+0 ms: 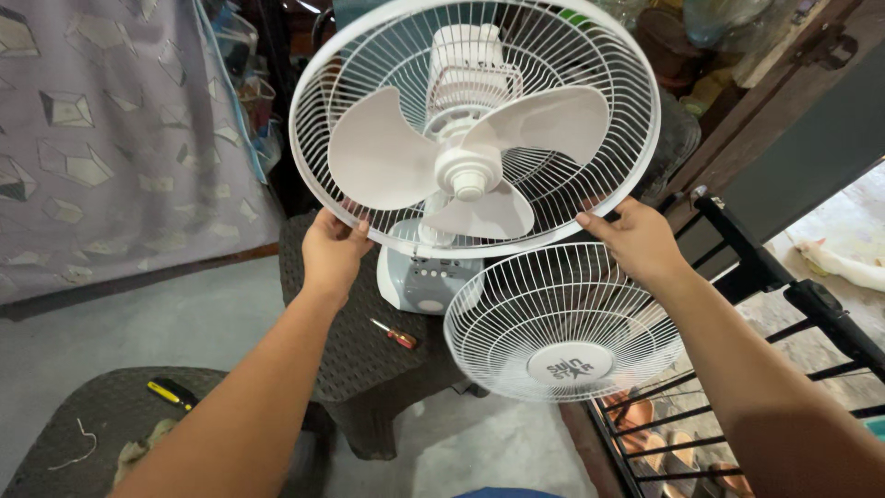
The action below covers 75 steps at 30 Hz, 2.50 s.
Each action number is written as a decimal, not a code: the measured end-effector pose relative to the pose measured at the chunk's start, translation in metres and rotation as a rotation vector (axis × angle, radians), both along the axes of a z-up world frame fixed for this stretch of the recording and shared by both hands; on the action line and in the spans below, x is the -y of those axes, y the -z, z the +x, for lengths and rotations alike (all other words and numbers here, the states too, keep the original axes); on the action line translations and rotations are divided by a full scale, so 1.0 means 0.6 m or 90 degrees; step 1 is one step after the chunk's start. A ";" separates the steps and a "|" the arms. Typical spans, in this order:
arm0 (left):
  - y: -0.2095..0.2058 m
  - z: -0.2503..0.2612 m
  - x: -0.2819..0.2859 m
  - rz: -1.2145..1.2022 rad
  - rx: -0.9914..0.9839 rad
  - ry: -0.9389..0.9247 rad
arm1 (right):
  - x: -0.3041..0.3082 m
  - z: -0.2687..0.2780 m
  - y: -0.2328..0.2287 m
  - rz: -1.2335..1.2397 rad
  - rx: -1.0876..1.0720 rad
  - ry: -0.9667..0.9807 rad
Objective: The person reassembles a white Sun Star table fan by attaching the front grille and securing it with a screwdriver. The person repeatedly removes and reattaches the grille to check fit, then tightens the neck screw to lock the head in place.
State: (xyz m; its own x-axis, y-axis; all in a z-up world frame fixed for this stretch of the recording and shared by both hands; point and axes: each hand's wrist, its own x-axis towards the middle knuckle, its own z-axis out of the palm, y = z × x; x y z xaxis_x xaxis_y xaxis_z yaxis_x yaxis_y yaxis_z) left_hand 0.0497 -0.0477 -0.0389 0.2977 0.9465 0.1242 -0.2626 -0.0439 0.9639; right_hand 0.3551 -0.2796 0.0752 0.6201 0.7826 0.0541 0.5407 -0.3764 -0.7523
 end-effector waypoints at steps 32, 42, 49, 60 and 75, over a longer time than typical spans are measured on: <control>0.057 0.069 0.024 -0.181 -0.001 0.042 | -0.044 0.025 0.079 -0.054 -0.070 -0.084; 0.068 0.097 0.042 -0.132 0.058 0.003 | -0.050 0.036 0.087 -0.069 -0.028 -0.069; 0.064 0.107 0.039 -0.191 0.077 -0.025 | -0.056 0.052 0.103 -0.002 -0.027 -0.098; 0.074 0.123 0.054 -0.138 0.133 -0.041 | -0.058 0.063 0.121 0.074 0.020 -0.138; 0.102 0.157 0.059 -0.491 0.270 0.221 | -0.040 0.028 0.081 -0.060 -0.017 -0.056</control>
